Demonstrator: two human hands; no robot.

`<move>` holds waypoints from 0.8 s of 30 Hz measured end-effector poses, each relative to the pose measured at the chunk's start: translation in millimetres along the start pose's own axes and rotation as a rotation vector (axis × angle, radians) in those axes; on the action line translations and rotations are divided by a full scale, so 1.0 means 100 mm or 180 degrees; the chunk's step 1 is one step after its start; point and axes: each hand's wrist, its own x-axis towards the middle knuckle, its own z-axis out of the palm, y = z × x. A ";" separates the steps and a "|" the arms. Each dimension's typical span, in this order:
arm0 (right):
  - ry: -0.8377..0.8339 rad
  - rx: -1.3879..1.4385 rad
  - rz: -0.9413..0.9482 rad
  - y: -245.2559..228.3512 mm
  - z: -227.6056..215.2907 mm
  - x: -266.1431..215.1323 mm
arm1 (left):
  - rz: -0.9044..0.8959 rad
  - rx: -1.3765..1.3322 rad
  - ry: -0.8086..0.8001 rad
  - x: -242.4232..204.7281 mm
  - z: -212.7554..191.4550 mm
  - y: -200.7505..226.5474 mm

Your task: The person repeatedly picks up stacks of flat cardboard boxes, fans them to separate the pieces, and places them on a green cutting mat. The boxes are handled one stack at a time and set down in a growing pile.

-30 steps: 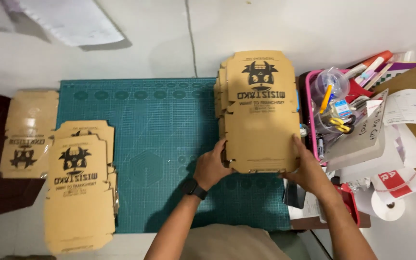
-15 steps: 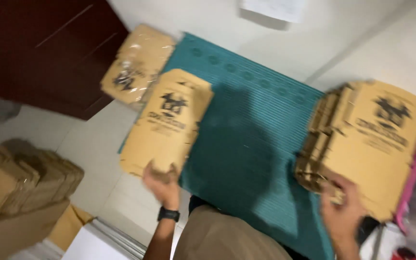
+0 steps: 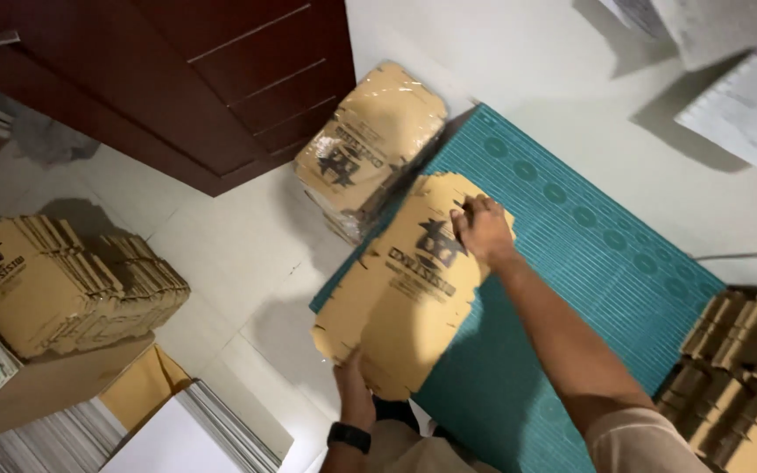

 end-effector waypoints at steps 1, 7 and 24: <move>0.0044 -0.0411 0.0056 0.01 0.09 0.07 | -0.0278 -0.0031 -0.0131 -0.12 0.09 0.17; -0.0734 -0.0188 0.1360 -0.62 -0.31 -0.01 | -0.0615 0.0504 0.0435 0.27 -0.30 -0.35; -0.0860 0.0125 0.1653 -0.46 -0.53 0.23 | -0.0958 0.1521 0.0706 0.05 0.35 0.13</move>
